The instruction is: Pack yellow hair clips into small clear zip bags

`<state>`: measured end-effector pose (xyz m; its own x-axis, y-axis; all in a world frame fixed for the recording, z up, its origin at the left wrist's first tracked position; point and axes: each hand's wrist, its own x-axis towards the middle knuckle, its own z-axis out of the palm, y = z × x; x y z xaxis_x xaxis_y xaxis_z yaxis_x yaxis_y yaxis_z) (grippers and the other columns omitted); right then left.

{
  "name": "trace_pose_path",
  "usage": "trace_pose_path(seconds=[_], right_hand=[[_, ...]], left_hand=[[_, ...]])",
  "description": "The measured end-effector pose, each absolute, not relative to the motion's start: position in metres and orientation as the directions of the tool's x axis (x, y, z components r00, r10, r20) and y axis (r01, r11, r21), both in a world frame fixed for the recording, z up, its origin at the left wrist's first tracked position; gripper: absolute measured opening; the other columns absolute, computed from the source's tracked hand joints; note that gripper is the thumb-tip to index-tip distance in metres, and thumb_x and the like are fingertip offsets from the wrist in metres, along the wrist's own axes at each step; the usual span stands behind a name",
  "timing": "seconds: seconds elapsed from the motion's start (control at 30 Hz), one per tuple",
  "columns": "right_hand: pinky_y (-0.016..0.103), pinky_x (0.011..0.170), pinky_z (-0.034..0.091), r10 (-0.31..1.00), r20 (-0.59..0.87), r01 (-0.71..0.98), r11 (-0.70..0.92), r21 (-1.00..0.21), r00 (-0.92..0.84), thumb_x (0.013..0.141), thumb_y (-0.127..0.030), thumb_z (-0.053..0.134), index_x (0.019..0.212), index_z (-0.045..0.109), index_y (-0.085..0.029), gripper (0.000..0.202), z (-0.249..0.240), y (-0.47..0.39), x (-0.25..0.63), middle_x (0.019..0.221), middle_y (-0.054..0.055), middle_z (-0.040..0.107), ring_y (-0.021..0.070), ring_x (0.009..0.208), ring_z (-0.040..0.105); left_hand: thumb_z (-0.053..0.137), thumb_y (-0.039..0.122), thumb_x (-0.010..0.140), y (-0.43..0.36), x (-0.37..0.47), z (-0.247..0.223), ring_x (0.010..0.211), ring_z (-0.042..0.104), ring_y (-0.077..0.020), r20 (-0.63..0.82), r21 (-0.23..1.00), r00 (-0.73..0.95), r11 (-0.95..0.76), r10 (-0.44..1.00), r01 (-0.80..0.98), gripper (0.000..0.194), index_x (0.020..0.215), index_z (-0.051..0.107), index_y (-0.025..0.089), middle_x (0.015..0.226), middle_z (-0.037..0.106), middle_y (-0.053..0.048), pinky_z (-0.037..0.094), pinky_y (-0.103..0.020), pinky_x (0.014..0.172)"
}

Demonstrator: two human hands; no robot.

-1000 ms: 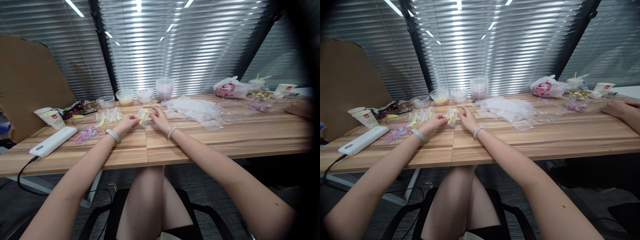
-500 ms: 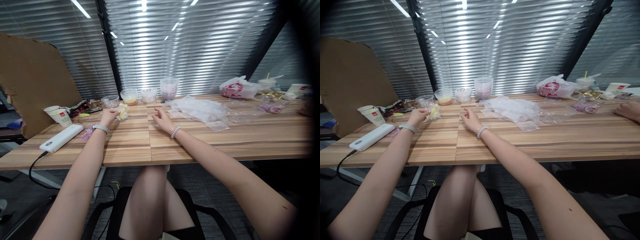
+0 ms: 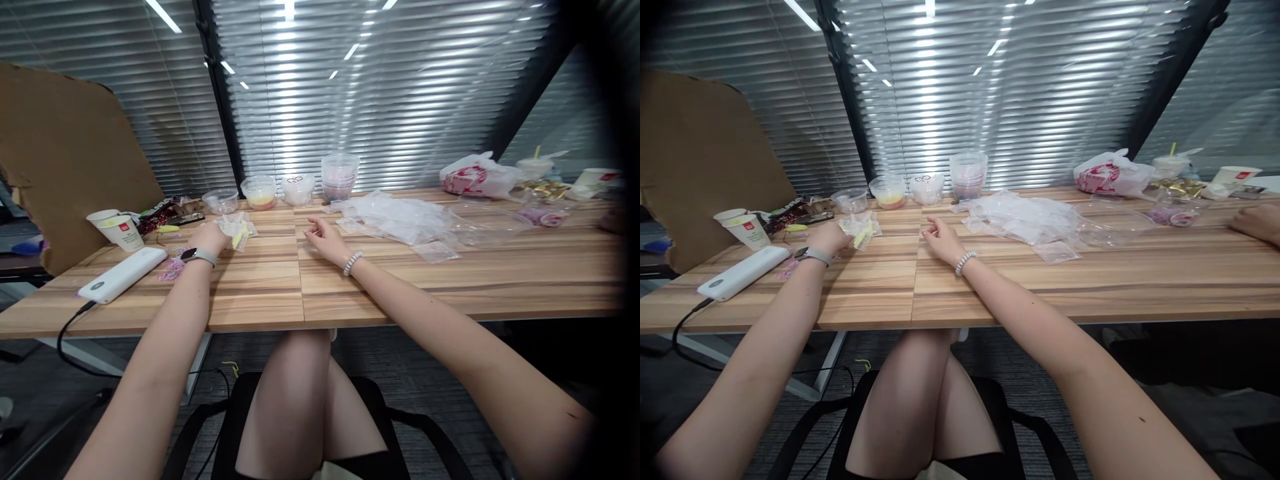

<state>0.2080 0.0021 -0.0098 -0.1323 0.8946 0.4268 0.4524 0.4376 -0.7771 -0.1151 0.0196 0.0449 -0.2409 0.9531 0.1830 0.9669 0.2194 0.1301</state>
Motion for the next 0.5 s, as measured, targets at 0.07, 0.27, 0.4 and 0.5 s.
trace_pose_path(seconds=[0.07, 0.27, 0.4, 0.5], right_hand=[[0.031, 0.084, 0.047, 0.895, 0.426, 0.459, 0.437, -0.774, -0.133, 0.09, -0.026, 0.055, 0.138, 0.049, -0.011, 0.051, -0.01, 0.0023, 0.2082, 0.099, 0.006, 0.066, 0.0151, 0.084, 0.06], [0.031, 0.082, 0.047, 0.889, 0.434, 0.462, 0.449, -0.764, -0.146, 0.09, -0.028, 0.057, 0.137, 0.05, -0.011, 0.05, -0.0112, 0.0034, 0.2083, 0.1, 0.006, 0.066, 0.0153, 0.083, 0.059], [0.03, 0.082, 0.047, 0.888, 0.432, 0.449, 0.453, -0.77, -0.156, 0.09, -0.027, 0.057, 0.137, 0.05, -0.011, 0.05, -0.0106, 0.0023, 0.2078, 0.099, 0.006, 0.067, 0.015, 0.083, 0.06], [0.031, 0.083, 0.047, 0.892, 0.424, 0.451, 0.446, -0.773, -0.155, 0.091, -0.028, 0.056, 0.139, 0.049, -0.011, 0.051, -0.0093, 0.0006, 0.2077, 0.101, 0.006, 0.067, 0.015, 0.084, 0.06]], left_hand=[[0.063, 0.031, 0.068, 0.0194, -0.1143, 0.0456, 0.092, 0.065, -0.0378, 0.179, 0.066, -0.291, 0.284, 0.94, 0.957, 0.031, 0.092, 0.068, 0.011, 0.099, 0.069, -0.022, 0.05, -0.041, 0.073], [0.057, 0.033, 0.079, 0.0238, -0.1179, 0.0466, 0.104, 0.063, -0.0402, 0.238, 0.102, -0.37, 0.356, 0.898, 0.929, 0.037, 0.104, 0.069, 0.009, 0.111, 0.067, -0.024, 0.05, -0.048, 0.083], [0.057, 0.038, 0.08, 0.0244, -0.1193, 0.0442, 0.104, 0.063, -0.0409, 0.208, 0.084, -0.359, 0.349, 0.91, 0.933, 0.04, 0.106, 0.069, 0.009, 0.111, 0.067, -0.024, 0.05, -0.048, 0.083], [0.056, 0.04, 0.08, 0.0236, -0.1194, 0.0413, 0.101, 0.064, -0.0403, 0.197, 0.072, -0.327, 0.319, 0.924, 0.945, 0.042, 0.105, 0.069, 0.01, 0.11, 0.067, -0.023, 0.051, -0.047, 0.079]])
